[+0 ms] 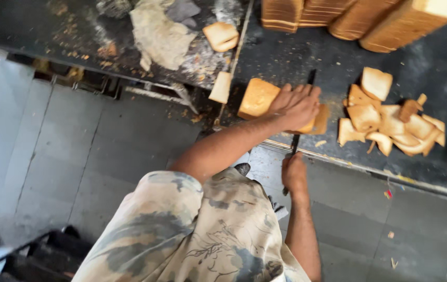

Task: The person slices a loaf of bread into thin pieces using a knife and moves sliced pieces into a pile on a counter.

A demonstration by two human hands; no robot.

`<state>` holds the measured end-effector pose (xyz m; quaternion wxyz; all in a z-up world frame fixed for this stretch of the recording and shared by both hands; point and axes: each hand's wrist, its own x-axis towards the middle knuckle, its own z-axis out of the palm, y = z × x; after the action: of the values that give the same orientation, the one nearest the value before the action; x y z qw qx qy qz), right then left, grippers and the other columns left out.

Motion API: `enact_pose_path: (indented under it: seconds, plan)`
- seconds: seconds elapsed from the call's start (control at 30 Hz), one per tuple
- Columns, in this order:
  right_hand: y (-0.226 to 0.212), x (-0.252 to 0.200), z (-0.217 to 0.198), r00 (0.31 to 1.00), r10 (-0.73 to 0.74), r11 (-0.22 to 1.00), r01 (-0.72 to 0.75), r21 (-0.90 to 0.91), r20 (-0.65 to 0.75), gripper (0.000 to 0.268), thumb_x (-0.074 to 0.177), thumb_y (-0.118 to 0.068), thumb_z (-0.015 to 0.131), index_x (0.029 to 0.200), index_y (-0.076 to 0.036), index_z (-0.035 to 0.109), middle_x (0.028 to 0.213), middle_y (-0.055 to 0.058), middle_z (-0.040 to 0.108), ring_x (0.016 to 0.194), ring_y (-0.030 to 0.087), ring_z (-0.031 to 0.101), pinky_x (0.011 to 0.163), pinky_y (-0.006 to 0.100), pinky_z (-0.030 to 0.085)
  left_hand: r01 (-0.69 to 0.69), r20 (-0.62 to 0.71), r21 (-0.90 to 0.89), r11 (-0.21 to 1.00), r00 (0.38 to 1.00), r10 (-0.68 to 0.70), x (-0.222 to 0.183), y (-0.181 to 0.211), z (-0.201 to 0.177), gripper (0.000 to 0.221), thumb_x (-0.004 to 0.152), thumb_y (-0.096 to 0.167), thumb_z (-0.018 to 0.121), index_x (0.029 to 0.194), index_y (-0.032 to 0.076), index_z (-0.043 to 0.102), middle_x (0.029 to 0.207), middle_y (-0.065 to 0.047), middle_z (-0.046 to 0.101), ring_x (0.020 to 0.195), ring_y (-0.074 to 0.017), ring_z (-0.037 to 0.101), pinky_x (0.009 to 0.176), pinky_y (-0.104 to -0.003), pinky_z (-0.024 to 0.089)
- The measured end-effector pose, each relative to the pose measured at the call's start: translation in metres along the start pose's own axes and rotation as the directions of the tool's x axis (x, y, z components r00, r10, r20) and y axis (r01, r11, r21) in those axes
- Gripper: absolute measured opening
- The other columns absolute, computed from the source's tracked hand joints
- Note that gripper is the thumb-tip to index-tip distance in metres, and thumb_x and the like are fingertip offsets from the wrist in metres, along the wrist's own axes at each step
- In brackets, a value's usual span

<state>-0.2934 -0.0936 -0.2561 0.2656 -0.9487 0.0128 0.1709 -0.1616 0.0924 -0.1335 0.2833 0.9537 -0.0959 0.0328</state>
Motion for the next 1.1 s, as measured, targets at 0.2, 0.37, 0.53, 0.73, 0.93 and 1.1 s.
enact_pose_path:
  seconds: [0.2, 0.37, 0.53, 0.73, 0.93, 1.1]
  plan:
    - [0.017, -0.032, -0.004, 0.999, -0.011, 0.999, 0.012, -0.031, 0.04, 0.023, 0.094, -0.013, 0.059, 0.101, 0.007, 0.049, 0.083, 0.037, 0.067, 0.084, 0.057, 0.066, 0.069, 0.059, 0.052, 0.026, 0.123, 0.021, 0.999, 0.992, -0.028, 0.004, -0.001, -0.002, 0.025, 0.098, 0.032, 0.045, 0.111, 0.012, 0.054, 0.108, -0.007, 0.066, 0.1, -0.0221, 0.065, 0.085, -0.048, 0.042]
    - [0.013, -0.022, 0.002, 1.0, -0.012, 0.999, 0.012, -0.044, 0.017, 0.022, 0.097, -0.014, 0.057, 0.103, 0.007, 0.05, 0.085, 0.037, 0.068, 0.086, 0.056, 0.067, 0.072, 0.06, 0.053, 0.019, 0.117, 0.072, 0.997, 0.993, -0.028, 0.006, -0.003, 0.002, 0.026, 0.099, 0.032, 0.045, 0.113, 0.012, 0.053, 0.108, -0.007, 0.066, 0.099, -0.0218, 0.065, 0.086, -0.048, 0.042]
    - [-0.004, 0.008, -0.004, 1.0, 0.004, 1.0, -0.004, -0.019, -0.011, 0.024, 0.097, -0.015, 0.059, 0.102, 0.008, 0.052, 0.086, 0.036, 0.068, 0.088, 0.054, 0.068, 0.074, 0.058, 0.055, 0.019, 0.079, 0.045, 0.999, 0.997, -0.022, 0.006, -0.003, 0.004, 0.025, 0.097, 0.032, 0.047, 0.112, 0.013, 0.054, 0.109, -0.007, 0.067, 0.101, -0.0227, 0.066, 0.087, -0.048, 0.043]
    - [0.006, -0.021, -0.018, 0.998, -0.022, 0.998, 0.019, -0.052, -0.062, 0.024, 0.095, -0.015, 0.059, 0.104, 0.006, 0.052, 0.083, 0.034, 0.068, 0.085, 0.056, 0.065, 0.072, 0.061, 0.051, -0.013, 0.041, -0.034, 0.999, 0.999, 0.015, 0.005, -0.007, 0.012, 0.024, 0.101, 0.027, 0.049, 0.114, 0.008, 0.057, 0.112, -0.011, 0.068, 0.106, -0.0283, 0.066, 0.092, -0.049, 0.044]
    - [-0.025, -0.025, -0.076, 0.967, 0.183, 0.982, -0.186, -0.005, -0.179, 0.022, 0.098, -0.019, 0.057, 0.104, 0.002, 0.052, 0.078, 0.032, 0.067, 0.075, 0.055, 0.065, 0.063, 0.063, 0.051, -0.089, -0.087, -0.055, 0.994, 0.993, 0.084, -0.001, -0.019, 0.024, 0.018, 0.099, 0.018, 0.052, 0.113, 0.007, 0.057, 0.113, -0.014, 0.066, 0.107, -0.033, 0.064, 0.091, -0.049, 0.044]
    - [-0.074, -0.05, -0.099, 0.979, 0.061, 0.998, -0.061, 0.004, -0.196, 0.023, 0.1, -0.018, 0.055, 0.11, 0.001, 0.051, 0.078, 0.035, 0.065, 0.078, 0.058, 0.062, 0.068, 0.065, 0.048, -0.034, -0.168, 0.044, 0.998, 0.985, 0.04, 0.0, -0.012, 0.008, 0.014, 0.097, 0.017, 0.054, 0.107, 0.006, 0.056, 0.104, -0.012, 0.06, 0.095, -0.0261, 0.058, 0.087, -0.047, 0.041]
